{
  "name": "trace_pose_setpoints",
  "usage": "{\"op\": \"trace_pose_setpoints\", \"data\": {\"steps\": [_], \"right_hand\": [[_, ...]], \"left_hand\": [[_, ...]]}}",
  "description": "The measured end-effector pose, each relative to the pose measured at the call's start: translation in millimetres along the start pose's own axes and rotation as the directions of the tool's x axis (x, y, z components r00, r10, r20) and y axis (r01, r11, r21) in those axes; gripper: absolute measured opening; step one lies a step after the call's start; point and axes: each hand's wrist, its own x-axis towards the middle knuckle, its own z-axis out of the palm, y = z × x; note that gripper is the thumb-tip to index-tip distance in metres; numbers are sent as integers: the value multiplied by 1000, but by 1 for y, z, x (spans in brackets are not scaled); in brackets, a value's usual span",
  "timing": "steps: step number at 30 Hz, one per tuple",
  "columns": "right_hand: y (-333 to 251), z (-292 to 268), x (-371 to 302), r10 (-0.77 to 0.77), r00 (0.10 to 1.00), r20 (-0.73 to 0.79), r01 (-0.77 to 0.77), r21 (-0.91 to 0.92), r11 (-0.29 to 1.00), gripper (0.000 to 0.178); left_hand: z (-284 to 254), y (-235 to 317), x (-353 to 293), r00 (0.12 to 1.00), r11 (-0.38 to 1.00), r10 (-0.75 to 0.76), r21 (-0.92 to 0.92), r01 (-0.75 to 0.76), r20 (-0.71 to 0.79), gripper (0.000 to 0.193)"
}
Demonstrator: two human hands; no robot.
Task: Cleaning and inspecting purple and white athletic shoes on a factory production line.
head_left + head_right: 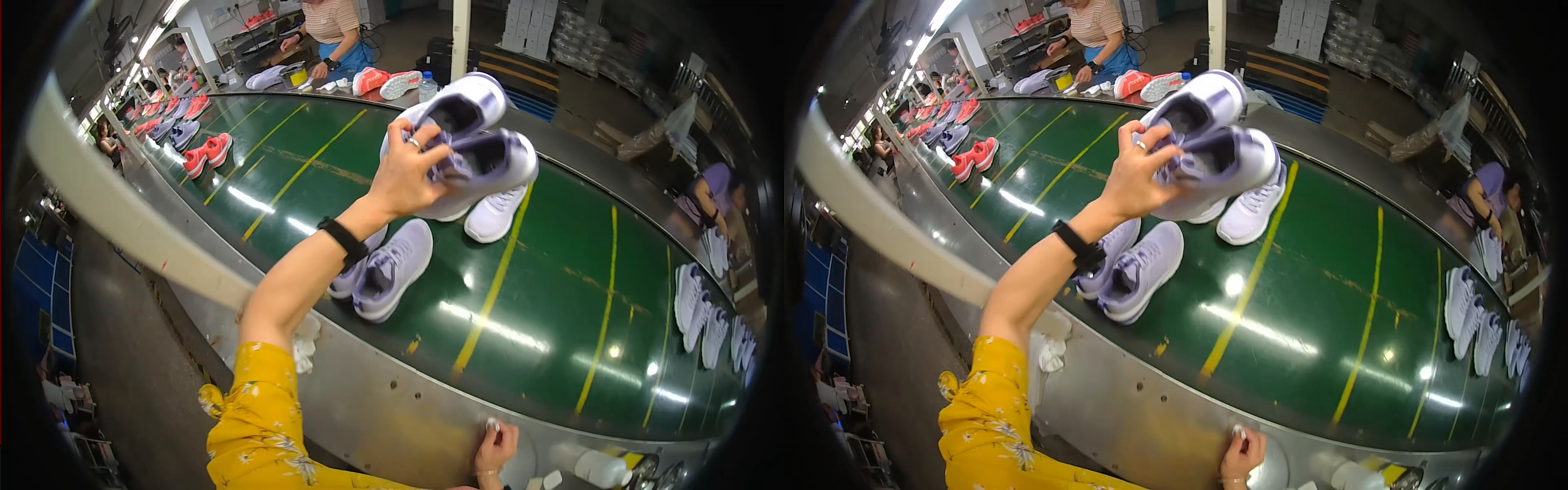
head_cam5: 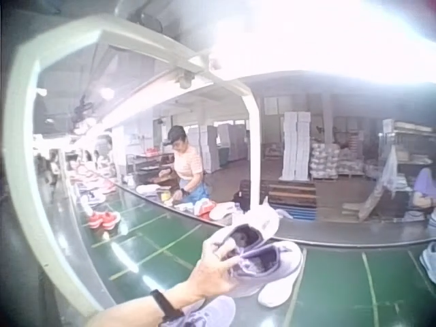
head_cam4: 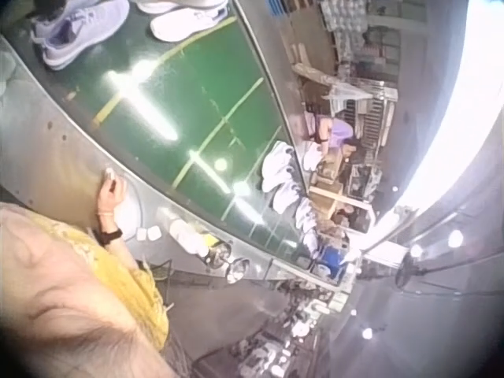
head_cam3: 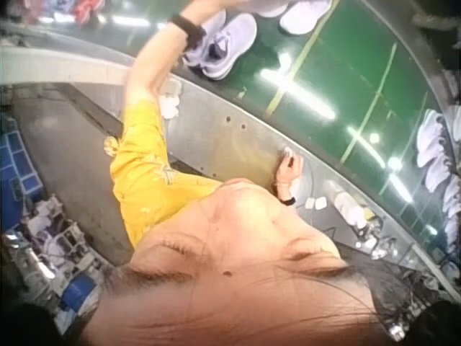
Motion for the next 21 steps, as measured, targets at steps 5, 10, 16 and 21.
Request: {"op": "trace_pose_setpoints", "data": {"steps": [5, 10, 16, 21], "right_hand": [[11, -2, 2, 63, 995, -78, -51, 145, 988, 6], [30, -26, 4, 368, 930, 23, -311, 585, 749, 12], [13, -99, -44, 347, 917, 195, -382, 676, 630, 16], [36, -135, -85, 313, 894, 321, -448, 648, 616, 18]], "left_hand": [[-109, 114, -68, 842, 869, 487, -35, -493, 233, 32], [-162, 203, -182, 521, 672, 703, -211, -710, 484, 19], [-197, 288, -254, 330, 840, 409, -210, -500, 851, 19], [-185, 341, -249, 515, 973, 132, -12, -230, 847, 23]]}}
